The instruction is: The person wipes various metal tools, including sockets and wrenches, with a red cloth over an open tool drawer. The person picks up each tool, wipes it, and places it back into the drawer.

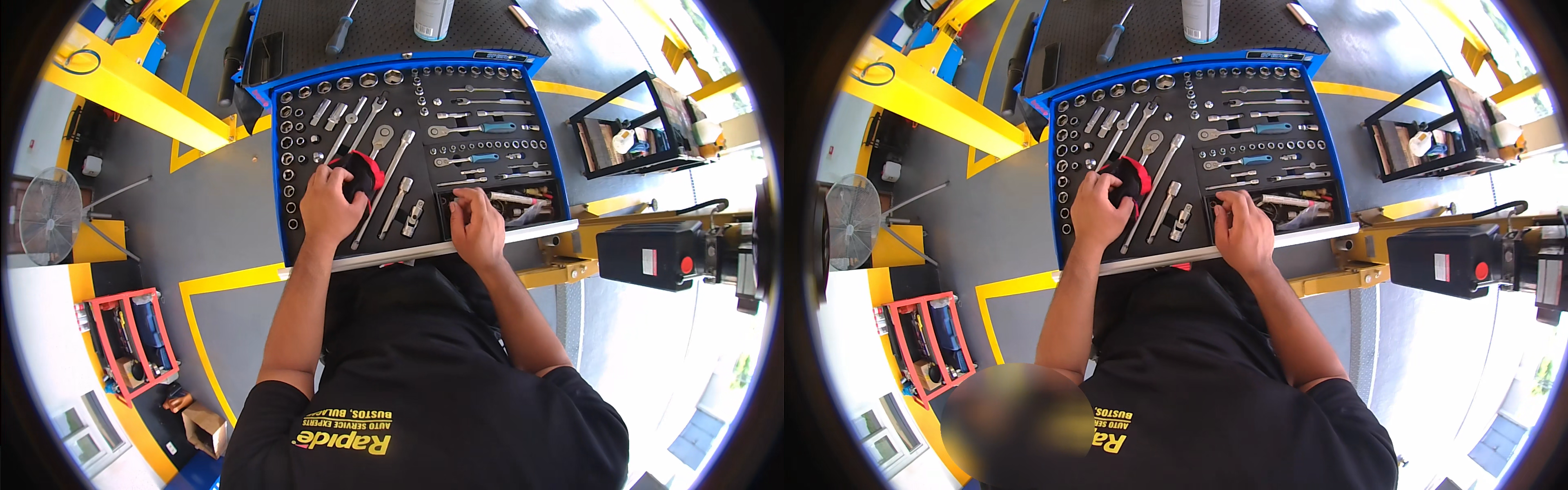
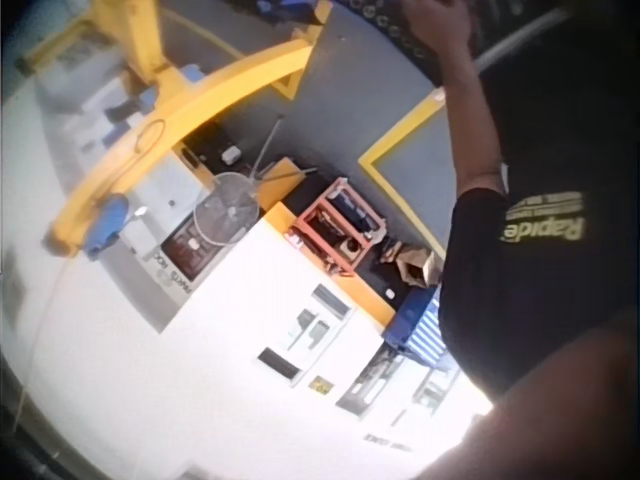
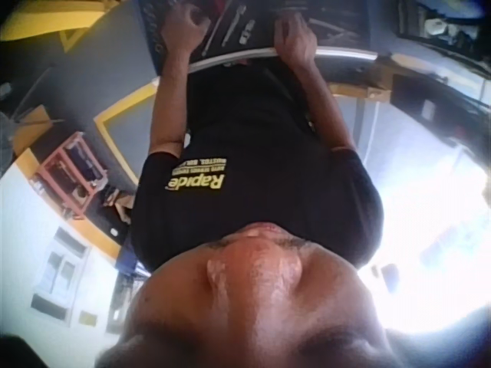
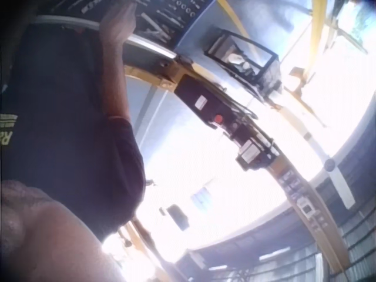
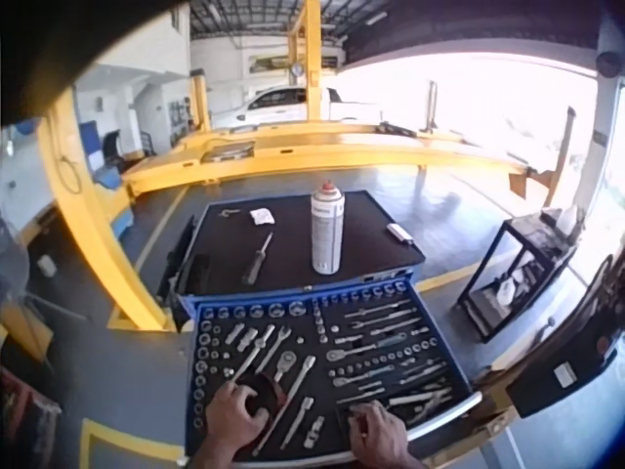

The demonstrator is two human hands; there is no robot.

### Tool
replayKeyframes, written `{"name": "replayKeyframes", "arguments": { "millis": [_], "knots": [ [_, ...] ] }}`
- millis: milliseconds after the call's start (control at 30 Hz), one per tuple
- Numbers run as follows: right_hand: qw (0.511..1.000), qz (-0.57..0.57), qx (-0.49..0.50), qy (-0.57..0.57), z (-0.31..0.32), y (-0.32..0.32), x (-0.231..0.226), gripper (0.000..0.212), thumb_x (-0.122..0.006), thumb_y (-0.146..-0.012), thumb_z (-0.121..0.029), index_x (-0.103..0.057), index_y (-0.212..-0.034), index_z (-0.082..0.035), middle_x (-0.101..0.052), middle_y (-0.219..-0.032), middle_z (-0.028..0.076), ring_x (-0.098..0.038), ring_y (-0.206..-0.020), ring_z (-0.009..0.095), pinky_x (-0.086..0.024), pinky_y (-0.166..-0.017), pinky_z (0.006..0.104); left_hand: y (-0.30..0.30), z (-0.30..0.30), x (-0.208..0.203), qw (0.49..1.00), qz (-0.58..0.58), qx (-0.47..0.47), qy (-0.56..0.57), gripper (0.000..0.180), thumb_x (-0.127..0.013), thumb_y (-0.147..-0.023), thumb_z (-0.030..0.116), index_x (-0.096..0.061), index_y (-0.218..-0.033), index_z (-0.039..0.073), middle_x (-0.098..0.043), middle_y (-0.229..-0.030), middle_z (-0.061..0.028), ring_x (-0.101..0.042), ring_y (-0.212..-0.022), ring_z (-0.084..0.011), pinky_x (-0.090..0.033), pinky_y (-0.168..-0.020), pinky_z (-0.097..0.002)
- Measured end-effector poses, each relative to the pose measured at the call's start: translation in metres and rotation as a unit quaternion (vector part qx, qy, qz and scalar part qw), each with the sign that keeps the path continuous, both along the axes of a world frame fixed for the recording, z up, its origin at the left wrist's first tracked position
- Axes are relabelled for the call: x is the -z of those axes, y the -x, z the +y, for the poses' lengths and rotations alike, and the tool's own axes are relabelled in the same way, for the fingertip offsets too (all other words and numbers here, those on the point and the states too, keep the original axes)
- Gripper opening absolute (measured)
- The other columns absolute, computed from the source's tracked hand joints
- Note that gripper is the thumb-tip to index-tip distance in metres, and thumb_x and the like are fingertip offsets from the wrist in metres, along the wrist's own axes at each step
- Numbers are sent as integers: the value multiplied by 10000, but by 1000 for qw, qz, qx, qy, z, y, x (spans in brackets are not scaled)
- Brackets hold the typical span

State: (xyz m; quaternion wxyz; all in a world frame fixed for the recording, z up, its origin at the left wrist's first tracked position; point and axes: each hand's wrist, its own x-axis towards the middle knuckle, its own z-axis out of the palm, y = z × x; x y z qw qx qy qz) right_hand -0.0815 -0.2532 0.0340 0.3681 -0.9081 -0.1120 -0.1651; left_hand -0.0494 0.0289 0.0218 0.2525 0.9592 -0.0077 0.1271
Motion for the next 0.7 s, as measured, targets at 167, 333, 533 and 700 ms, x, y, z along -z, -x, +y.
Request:
{"name": "replayKeyframes", "arguments": {
  "millis": [167,333,533,700],
  "knots": [
    [998,53,-36,20,0,3,-3,300,-715,-883,-89,-628,-1170,-75,-684,-801,55,-682,-704,296,-540,-651,418,2,4,-1,1000,15,0,18,280,-778,-763,219,-659,-993,114,-629,-1044,-64,-651,-1038,-301,-571,-813,-455],
    [996,27,-47,67,0,3,-5,295,-725,-881,-86,-644,-1163,-56,-685,-788,43,-680,-673,253,-539,-642,384,2,2,-6,1000,13,-4,11,327,-751,-772,231,-647,-1052,96,-634,-1062,-75,-644,-1061,-313,-573,-826,-466],
    [996,27,-45,72,2,1,-9,286,-721,-873,-95,-653,-1149,-67,-684,-774,57,-682,-687,292,-538,-645,407,8,-8,-10,997,15,8,-75,371,-724,-788,259,-634,-1087,57,-623,-1085,-105,-622,-1100,-325,-583,-843,-473],
    [997,16,-40,68,2,2,-10,198,-686,-917,-102,-674,-1112,-71,-712,-813,102,-700,-735,335,-545,-663,453,8,-8,-11,997,16,10,-71,391,-747,-768,248,-626,-1096,72,-627,-1080,-97,-625,-1077,-328,-578,-834,-475]
  ]
}}
